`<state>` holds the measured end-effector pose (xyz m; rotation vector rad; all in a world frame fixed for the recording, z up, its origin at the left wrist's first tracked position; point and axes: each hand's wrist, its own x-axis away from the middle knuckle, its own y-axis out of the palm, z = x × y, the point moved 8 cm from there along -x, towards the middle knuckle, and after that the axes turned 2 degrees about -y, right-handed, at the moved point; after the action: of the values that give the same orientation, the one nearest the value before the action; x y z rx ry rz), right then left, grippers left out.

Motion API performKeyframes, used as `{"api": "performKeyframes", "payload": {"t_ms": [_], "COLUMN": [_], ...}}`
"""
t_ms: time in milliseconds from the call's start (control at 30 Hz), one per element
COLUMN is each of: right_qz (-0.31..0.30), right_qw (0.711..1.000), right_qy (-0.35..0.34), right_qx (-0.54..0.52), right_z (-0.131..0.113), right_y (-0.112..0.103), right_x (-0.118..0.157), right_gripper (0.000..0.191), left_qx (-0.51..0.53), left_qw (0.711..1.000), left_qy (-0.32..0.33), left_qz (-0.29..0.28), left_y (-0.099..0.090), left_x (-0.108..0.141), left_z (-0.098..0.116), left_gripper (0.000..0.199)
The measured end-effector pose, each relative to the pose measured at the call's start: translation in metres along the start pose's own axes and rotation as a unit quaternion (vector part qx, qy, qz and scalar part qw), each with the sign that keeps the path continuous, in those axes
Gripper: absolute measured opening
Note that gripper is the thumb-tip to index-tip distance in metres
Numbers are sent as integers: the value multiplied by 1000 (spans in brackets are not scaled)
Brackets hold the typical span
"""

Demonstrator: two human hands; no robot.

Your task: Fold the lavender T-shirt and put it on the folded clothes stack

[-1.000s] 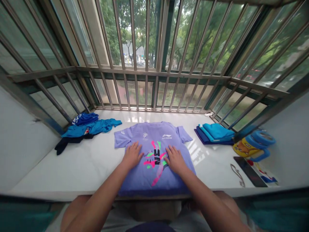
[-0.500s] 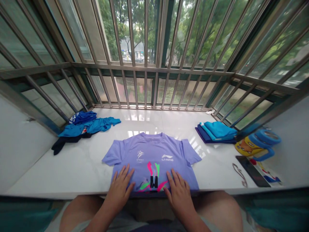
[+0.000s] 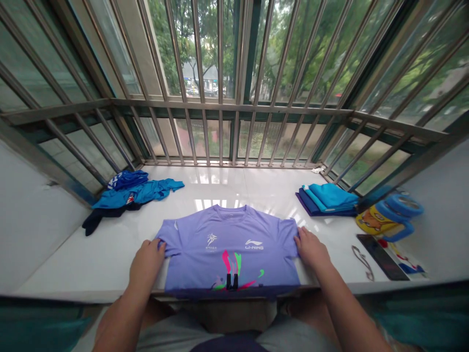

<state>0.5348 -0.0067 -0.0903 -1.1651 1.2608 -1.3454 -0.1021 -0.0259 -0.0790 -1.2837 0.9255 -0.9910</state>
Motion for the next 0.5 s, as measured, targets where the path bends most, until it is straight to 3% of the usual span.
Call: {"api": "performKeyframes", "payload": {"t_ms": [100,200,267,367,433,500], "right_qz": [46,98,126,121,88,56], "right_qw": [995,990,991,980,952,929], "right_qy": [87,105,51,-128,-256,-328], "right_qx": [10,15,-10,-94,-141,-163], "right_z": [25,8,-36,-143,-218,-271], "right_y": [-3,-17,-29,-37,-34,-26], "right_x": [17,23,21,32,51,72], "right_gripper": [47,49,51,53,55,59], "left_qx": [27,44,71,126,159,200], "left_qw": [997,991,991,984,980,975], "left_qy": [-70,-126,-108,-78,-93,-100], "left_qz": [21,6,-40,-99,-78,-15], "left_y": [1,8,16,20,9,-13], "left_x": [3,4,-1,-11,-15,-13], "left_z": [-24,-45,-46,-37,-30,-17], "left_gripper": [69,83,67,39,33,33]}}
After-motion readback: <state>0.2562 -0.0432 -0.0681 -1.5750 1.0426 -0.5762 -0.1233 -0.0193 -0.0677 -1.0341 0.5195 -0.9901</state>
